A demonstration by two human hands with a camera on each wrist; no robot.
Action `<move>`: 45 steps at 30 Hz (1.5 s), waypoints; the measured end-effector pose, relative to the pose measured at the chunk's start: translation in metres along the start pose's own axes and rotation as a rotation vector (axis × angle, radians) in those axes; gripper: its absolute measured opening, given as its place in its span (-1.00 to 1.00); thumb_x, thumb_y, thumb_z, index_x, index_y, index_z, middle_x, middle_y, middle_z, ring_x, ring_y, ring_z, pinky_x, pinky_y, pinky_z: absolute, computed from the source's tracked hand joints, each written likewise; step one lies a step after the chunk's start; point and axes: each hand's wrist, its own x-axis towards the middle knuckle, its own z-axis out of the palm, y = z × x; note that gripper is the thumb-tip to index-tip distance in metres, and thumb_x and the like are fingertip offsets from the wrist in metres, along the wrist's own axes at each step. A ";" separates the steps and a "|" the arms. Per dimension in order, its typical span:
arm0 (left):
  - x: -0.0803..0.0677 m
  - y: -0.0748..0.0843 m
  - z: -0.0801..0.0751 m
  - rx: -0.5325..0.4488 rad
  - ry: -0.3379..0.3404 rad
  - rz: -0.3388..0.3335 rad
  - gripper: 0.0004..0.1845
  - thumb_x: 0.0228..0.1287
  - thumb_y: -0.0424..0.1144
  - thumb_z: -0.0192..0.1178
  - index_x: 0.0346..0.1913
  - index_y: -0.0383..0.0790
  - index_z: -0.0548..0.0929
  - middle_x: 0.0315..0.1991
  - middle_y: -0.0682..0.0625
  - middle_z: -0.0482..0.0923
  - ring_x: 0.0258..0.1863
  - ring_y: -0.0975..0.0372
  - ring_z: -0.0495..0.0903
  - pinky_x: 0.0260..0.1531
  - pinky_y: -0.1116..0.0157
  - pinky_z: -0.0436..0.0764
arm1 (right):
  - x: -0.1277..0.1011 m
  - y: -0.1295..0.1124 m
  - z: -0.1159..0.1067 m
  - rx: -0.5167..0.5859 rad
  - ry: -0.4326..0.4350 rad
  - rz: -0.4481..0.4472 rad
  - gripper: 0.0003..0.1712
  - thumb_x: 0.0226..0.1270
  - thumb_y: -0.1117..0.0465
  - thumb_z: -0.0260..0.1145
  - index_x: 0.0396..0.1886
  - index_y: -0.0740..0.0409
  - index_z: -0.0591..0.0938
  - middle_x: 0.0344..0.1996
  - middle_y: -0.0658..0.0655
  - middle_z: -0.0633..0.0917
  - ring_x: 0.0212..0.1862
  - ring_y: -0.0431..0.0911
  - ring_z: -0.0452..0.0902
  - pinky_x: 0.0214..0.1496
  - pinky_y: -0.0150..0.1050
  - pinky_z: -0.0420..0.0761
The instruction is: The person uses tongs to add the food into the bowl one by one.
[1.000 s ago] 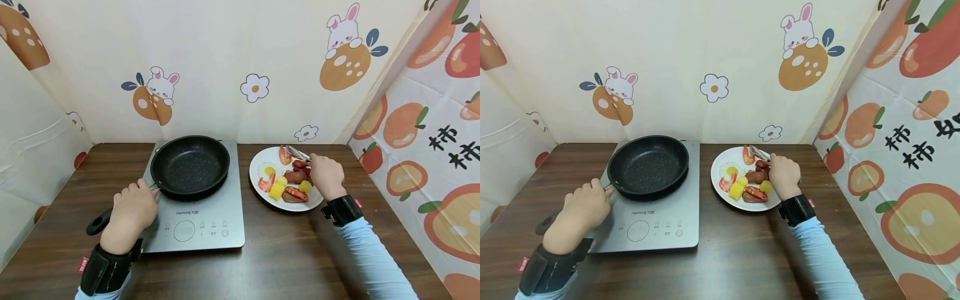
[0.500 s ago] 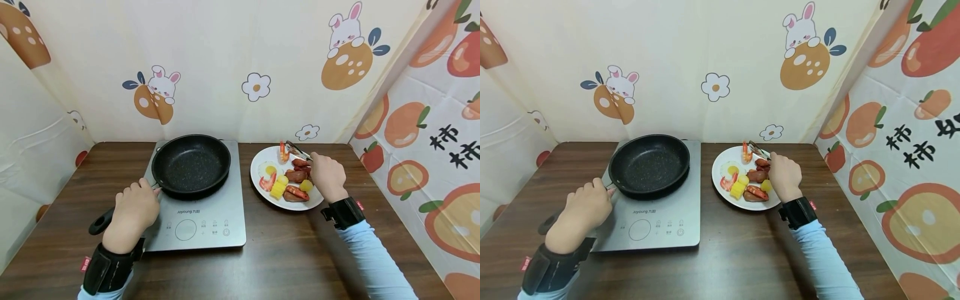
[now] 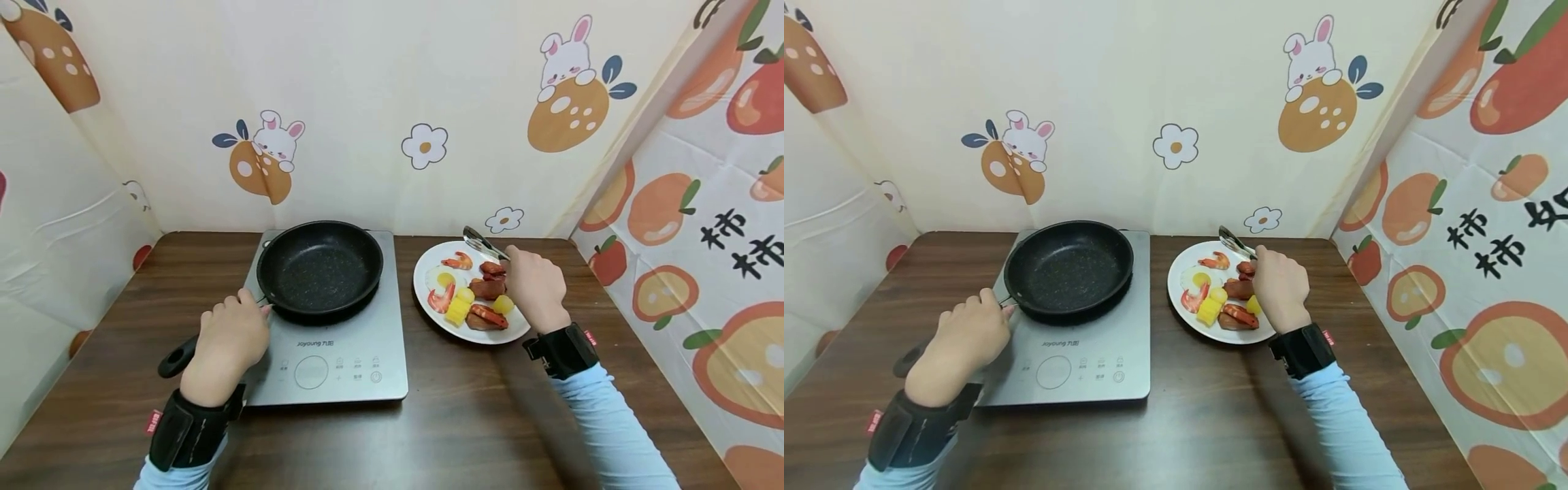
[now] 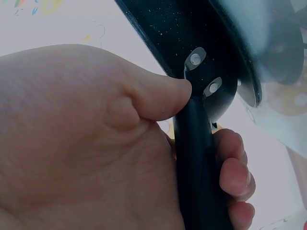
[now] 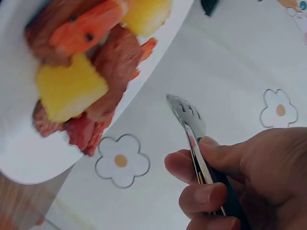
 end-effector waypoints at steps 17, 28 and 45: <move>-0.002 0.003 0.000 -0.007 0.021 -0.010 -0.55 0.66 -0.18 -0.22 0.05 -0.69 0.26 -0.14 -0.55 0.42 -0.06 -0.36 0.47 0.01 -0.19 0.40 | 0.019 0.011 0.020 -0.075 -0.079 -0.057 -0.78 0.50 0.17 0.24 -0.13 0.28 0.62 -0.31 0.32 0.73 -0.34 0.20 0.67 -0.55 0.01 0.50; -0.005 0.004 0.000 -0.006 0.044 -0.004 -0.56 0.65 -0.19 -0.21 0.01 -0.68 0.29 -0.14 -0.56 0.43 -0.04 -0.38 0.48 0.02 -0.19 0.41 | 0.020 0.001 0.023 -0.117 -0.041 -0.084 -0.85 0.49 0.23 0.24 -0.17 0.26 0.62 -0.37 0.29 0.71 -0.41 0.15 0.62 -0.56 -0.02 0.52; -0.005 0.003 -0.001 -0.011 0.016 -0.008 -0.53 0.66 -0.17 -0.24 0.06 -0.69 0.26 -0.10 -0.58 0.42 -0.01 -0.38 0.47 0.05 -0.20 0.40 | 0.012 0.007 0.021 -0.049 -0.033 -0.011 -0.87 0.44 0.38 0.12 -0.15 0.22 0.60 -0.42 0.24 0.67 -0.50 0.07 0.51 -0.62 -0.15 0.35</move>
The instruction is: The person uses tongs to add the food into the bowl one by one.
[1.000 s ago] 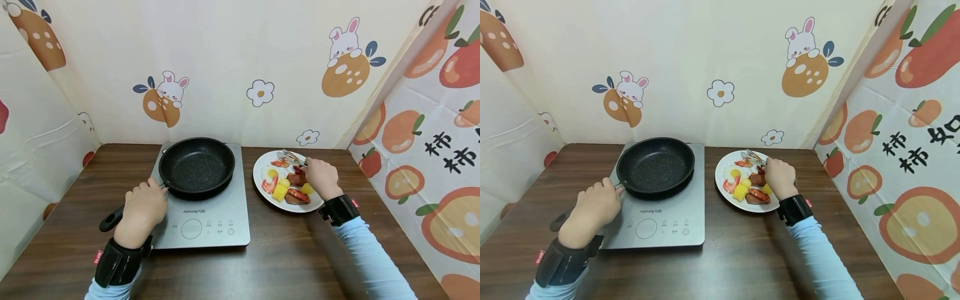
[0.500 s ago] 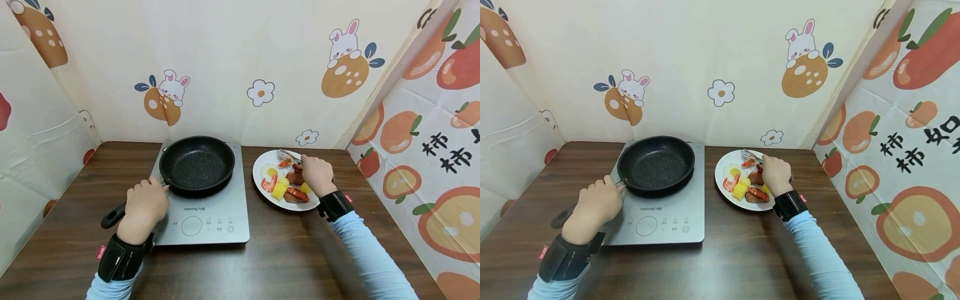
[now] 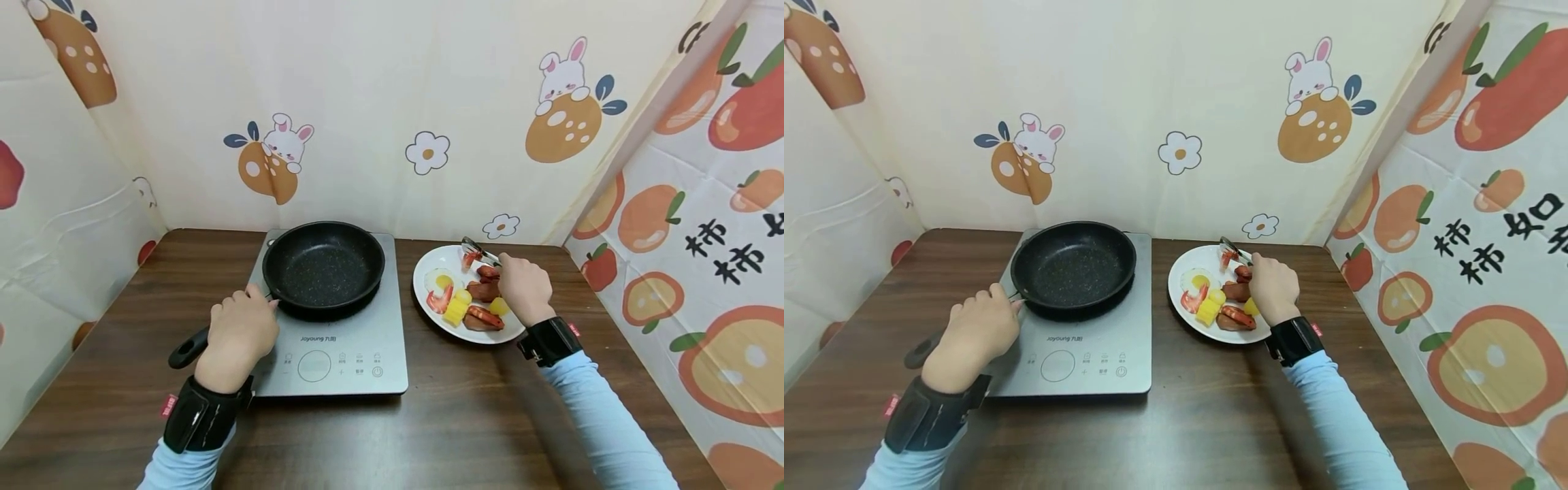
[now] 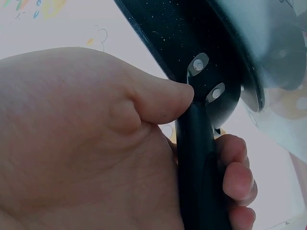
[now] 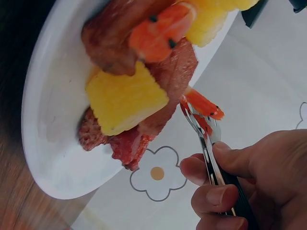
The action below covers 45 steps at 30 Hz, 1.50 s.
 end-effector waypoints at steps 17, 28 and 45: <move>-0.002 -0.001 -0.004 0.008 0.031 0.015 -0.54 0.65 -0.17 -0.19 0.03 -0.69 0.30 -0.13 -0.56 0.46 -0.04 -0.36 0.52 0.03 -0.18 0.44 | -0.012 -0.041 -0.028 0.103 0.105 -0.043 -0.80 0.59 0.12 0.17 -0.06 0.13 0.63 -0.46 0.20 0.67 -0.47 0.09 0.55 -0.58 -0.16 0.36; -0.004 0.000 -0.005 0.006 0.012 0.021 -0.56 0.66 -0.18 -0.20 0.02 -0.66 0.31 -0.17 -0.50 0.46 -0.07 -0.32 0.54 0.04 -0.14 0.45 | -0.013 -0.095 -0.049 0.130 0.172 -0.134 -0.81 0.60 0.05 0.16 -0.14 0.04 0.60 -0.53 0.14 0.63 -0.51 0.07 0.51 -0.61 -0.13 0.32; -0.011 0.004 -0.003 -0.006 0.032 0.023 -0.59 0.65 -0.19 -0.18 -0.03 -0.62 0.34 -0.25 -0.42 0.47 -0.15 -0.25 0.56 0.01 -0.11 0.47 | -0.008 -0.202 -0.026 0.054 0.255 -0.405 -0.79 0.58 0.11 0.19 -0.33 0.04 0.56 -0.51 0.04 0.64 -0.53 -0.07 0.52 -0.59 -0.19 0.39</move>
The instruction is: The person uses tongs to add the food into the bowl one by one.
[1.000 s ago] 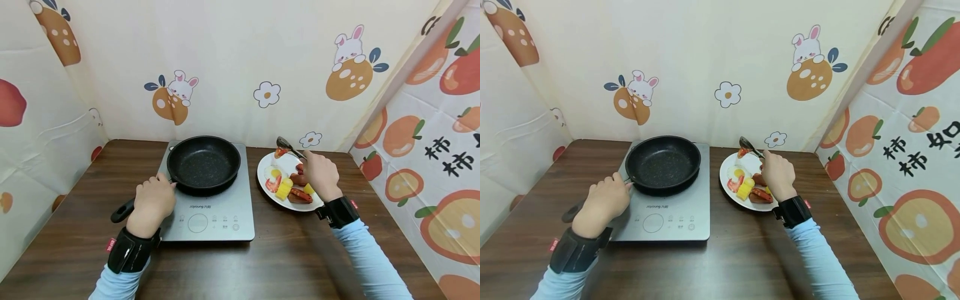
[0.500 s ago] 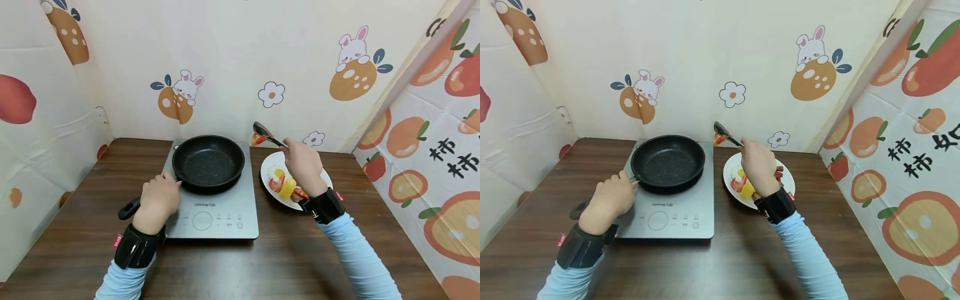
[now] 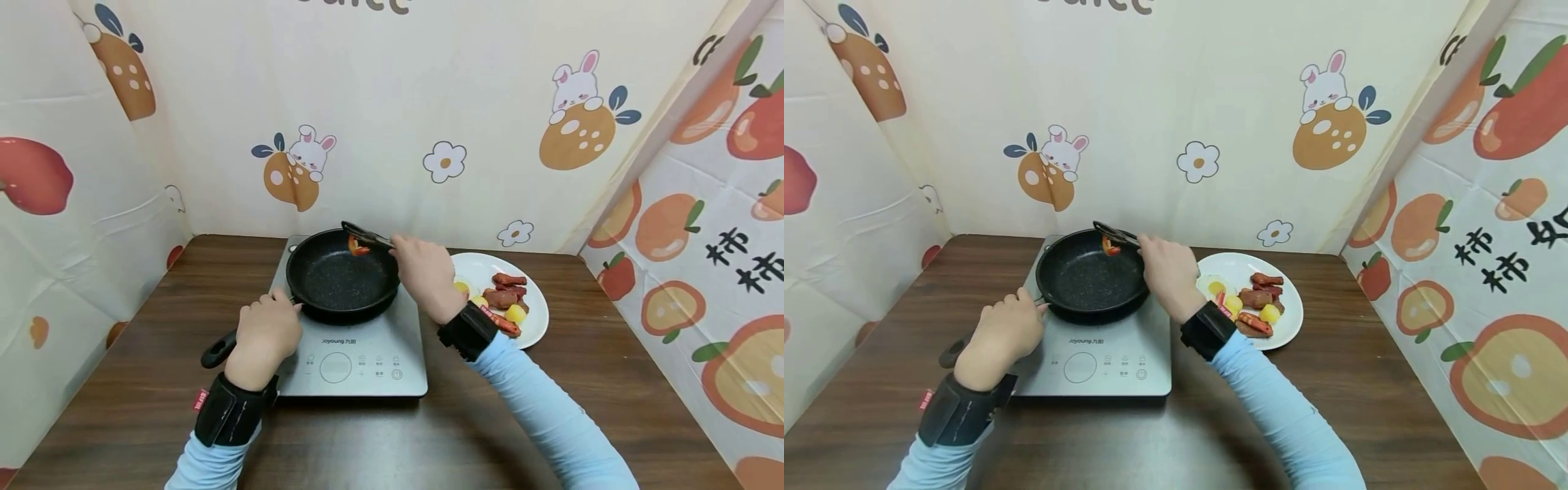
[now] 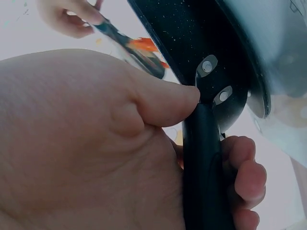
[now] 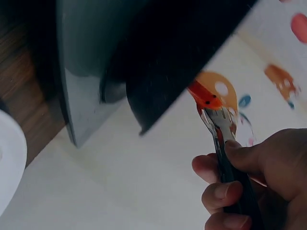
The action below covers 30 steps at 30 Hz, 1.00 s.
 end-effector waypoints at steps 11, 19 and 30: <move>0.003 0.001 0.002 0.011 -0.040 -0.021 -0.57 0.66 -0.18 -0.20 0.04 -0.64 0.33 -0.17 -0.45 0.47 -0.07 -0.27 0.55 0.08 -0.12 0.44 | -0.001 -0.030 0.021 -0.090 -0.044 -0.121 -0.90 0.56 0.14 0.21 -0.11 0.02 0.62 -0.39 0.04 0.69 -0.49 -0.06 0.58 -0.58 -0.22 0.42; 0.008 0.000 0.000 0.014 -0.043 -0.032 -0.56 0.66 -0.17 -0.22 0.05 -0.64 0.32 -0.13 -0.48 0.47 -0.04 -0.29 0.54 0.11 -0.15 0.42 | -0.006 -0.040 0.025 -0.098 -0.044 -0.172 -0.89 0.54 0.10 0.24 -0.13 0.01 0.63 -0.40 0.03 0.69 -0.44 -0.06 0.61 -0.55 -0.21 0.46; 0.008 0.001 0.000 0.012 -0.052 -0.045 -0.57 0.66 -0.17 -0.22 0.04 -0.62 0.32 -0.13 -0.48 0.47 -0.05 -0.28 0.54 0.10 -0.14 0.41 | -0.009 -0.045 0.027 -0.042 -0.145 -0.146 -0.70 0.53 0.00 0.26 0.01 0.11 0.64 -0.28 0.06 0.71 -0.38 -0.07 0.65 -0.43 -0.19 0.60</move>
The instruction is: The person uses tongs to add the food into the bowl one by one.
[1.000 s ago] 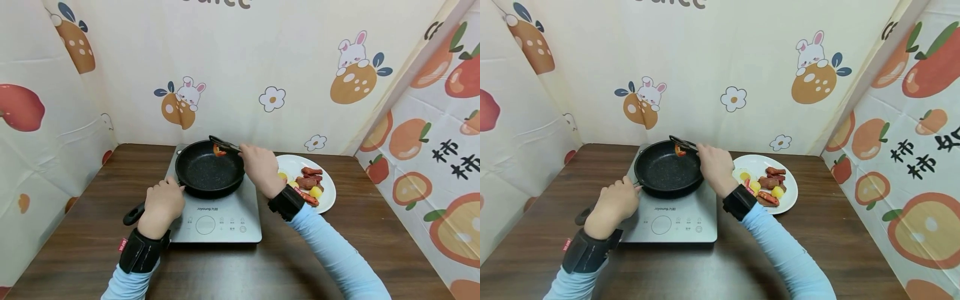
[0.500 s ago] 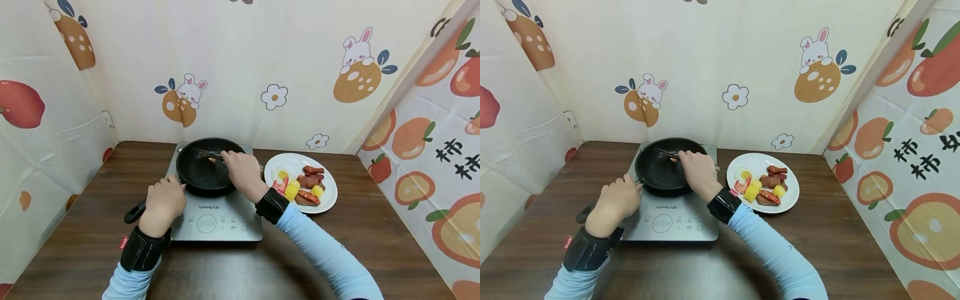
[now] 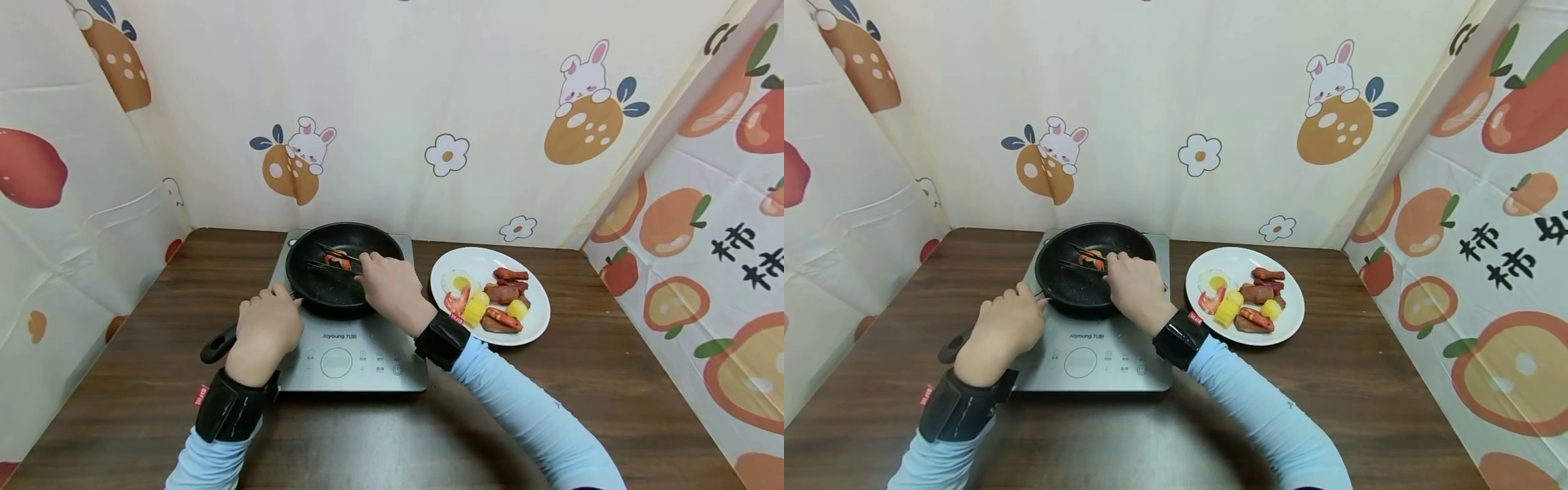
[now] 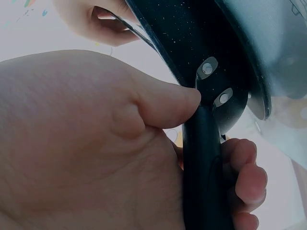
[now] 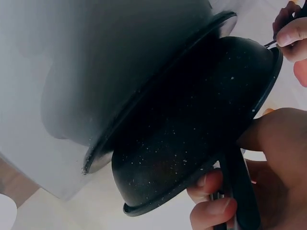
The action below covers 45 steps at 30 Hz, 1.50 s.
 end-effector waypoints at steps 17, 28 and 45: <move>0.000 0.000 -0.002 -0.011 0.012 0.012 -0.57 0.66 -0.18 -0.22 0.02 -0.62 0.32 -0.15 -0.49 0.46 -0.06 -0.31 0.53 0.06 -0.14 0.41 | -0.010 0.005 -0.008 0.032 0.006 0.039 -0.57 0.55 -0.09 0.22 0.10 0.16 0.61 -0.23 0.11 0.70 -0.32 -0.05 0.67 -0.40 -0.15 0.61; 0.000 -0.002 -0.003 -0.014 0.020 0.022 -0.56 0.65 -0.17 -0.21 0.04 -0.64 0.34 -0.14 -0.51 0.47 -0.06 -0.32 0.53 0.03 -0.14 0.42 | -0.014 0.014 -0.013 0.095 0.009 0.108 -0.47 0.51 -0.21 0.20 0.06 0.16 0.61 -0.29 0.08 0.68 -0.38 -0.06 0.63 -0.46 -0.15 0.56; 0.001 -0.003 0.000 -0.017 0.008 0.024 -0.57 0.66 -0.17 -0.23 0.01 -0.62 0.32 -0.16 -0.50 0.46 -0.04 -0.33 0.51 0.03 -0.14 0.40 | -0.045 0.049 -0.022 0.230 0.026 0.323 -0.40 0.53 -0.24 0.16 0.26 0.10 0.56 -0.21 0.07 0.69 -0.33 -0.01 0.62 -0.40 -0.11 0.53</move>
